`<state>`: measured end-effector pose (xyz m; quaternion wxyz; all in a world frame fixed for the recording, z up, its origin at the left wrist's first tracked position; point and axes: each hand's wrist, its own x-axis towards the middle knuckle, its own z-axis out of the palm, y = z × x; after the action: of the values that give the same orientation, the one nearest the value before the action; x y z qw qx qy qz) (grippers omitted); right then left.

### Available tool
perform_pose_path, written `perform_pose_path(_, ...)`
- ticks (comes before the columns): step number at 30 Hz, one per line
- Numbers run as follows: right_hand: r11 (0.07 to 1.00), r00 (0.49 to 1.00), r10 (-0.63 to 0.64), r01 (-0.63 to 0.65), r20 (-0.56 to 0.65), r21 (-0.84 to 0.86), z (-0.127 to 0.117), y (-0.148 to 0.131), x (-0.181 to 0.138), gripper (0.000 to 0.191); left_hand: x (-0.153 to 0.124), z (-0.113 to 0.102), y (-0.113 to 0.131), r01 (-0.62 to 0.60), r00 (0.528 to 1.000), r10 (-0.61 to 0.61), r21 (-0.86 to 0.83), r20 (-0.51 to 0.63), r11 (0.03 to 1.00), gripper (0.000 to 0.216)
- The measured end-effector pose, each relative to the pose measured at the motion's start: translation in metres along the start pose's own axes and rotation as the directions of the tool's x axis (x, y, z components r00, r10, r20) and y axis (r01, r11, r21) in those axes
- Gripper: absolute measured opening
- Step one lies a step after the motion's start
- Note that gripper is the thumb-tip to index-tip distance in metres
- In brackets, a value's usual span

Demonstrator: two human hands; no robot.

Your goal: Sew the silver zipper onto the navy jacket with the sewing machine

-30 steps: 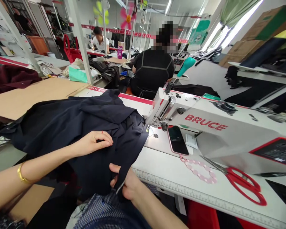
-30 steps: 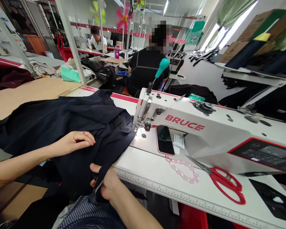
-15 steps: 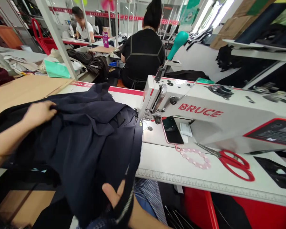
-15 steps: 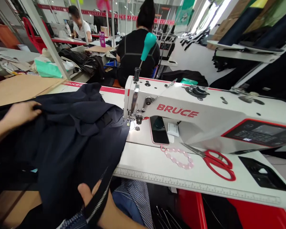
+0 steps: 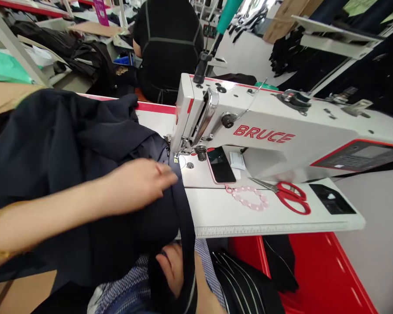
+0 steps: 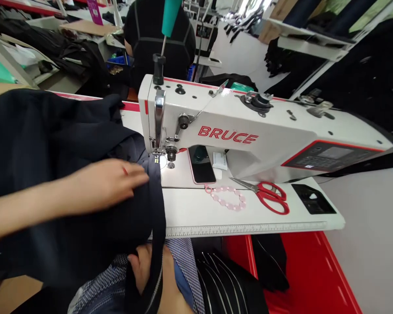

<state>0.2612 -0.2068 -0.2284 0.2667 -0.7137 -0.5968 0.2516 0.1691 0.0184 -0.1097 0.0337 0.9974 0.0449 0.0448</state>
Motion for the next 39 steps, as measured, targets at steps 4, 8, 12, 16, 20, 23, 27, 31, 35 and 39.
perform_pose_path(4,0.87,0.858,-0.465,0.397,-0.217,-0.291,-0.023,-0.018,-0.006,0.019,0.022,0.037,0.057,-0.204,0.978,0.201,0.052,0.056,0.978,0.053)
perform_pose_path(8,0.735,0.783,-0.619,0.549,-0.062,-0.398,-0.048,-0.022,0.01,0.018,0.012,0.043,0.056,-0.159,0.987,0.162,0.133,-0.011,0.978,0.037)
perform_pose_path(12,0.693,0.867,-0.497,0.386,-0.016,-0.608,-0.089,0.001,0.063,0.019,-0.013,0.03,0.041,-0.06,0.986,0.089,0.202,-0.142,0.978,0.049)
perform_pose_path(16,0.611,0.828,-0.56,0.432,0.023,-0.663,-0.115,0.02,0.122,0.035,-0.018,0.022,0.041,-0.112,0.988,0.126,0.149,-0.094,0.982,0.05)
perform_pose_path(20,0.388,0.643,-0.722,0.682,0.255,-0.62,-0.117,0.02,0.152,0.028,-0.002,0.023,0.041,-0.323,0.946,0.325,0.052,-0.021,0.945,0.037)
perform_pose_path(23,0.352,0.573,-0.79,0.715,0.217,-0.604,-0.109,0.024,0.155,0.026,0.013,0.03,0.027,-0.239,0.97,0.236,-0.07,-0.049,0.969,0.03)
perform_pose_path(27,0.469,0.602,-0.797,0.668,0.05,-0.578,-0.105,0.031,0.148,0.024,0.03,0.047,-0.005,0.001,0.983,-0.016,-0.085,-0.182,0.996,0.036)
perform_pose_path(31,0.534,0.597,-0.802,0.725,0.01,-0.435,-0.107,0.03,0.139,0.021,0.039,0.062,-0.026,0.075,0.977,-0.081,-0.039,-0.195,0.996,0.034)
perform_pose_path(35,0.515,0.579,-0.814,0.76,0.053,-0.397,-0.104,0.028,0.136,0.022,0.039,0.068,-0.029,0.071,0.98,-0.074,-0.023,-0.187,0.997,0.032)
perform_pose_path(39,0.498,0.583,-0.809,0.749,0.077,-0.436,-0.102,0.028,0.136,0.025,0.039,0.068,-0.031,0.053,0.967,-0.055,-0.014,-0.25,0.999,0.03)
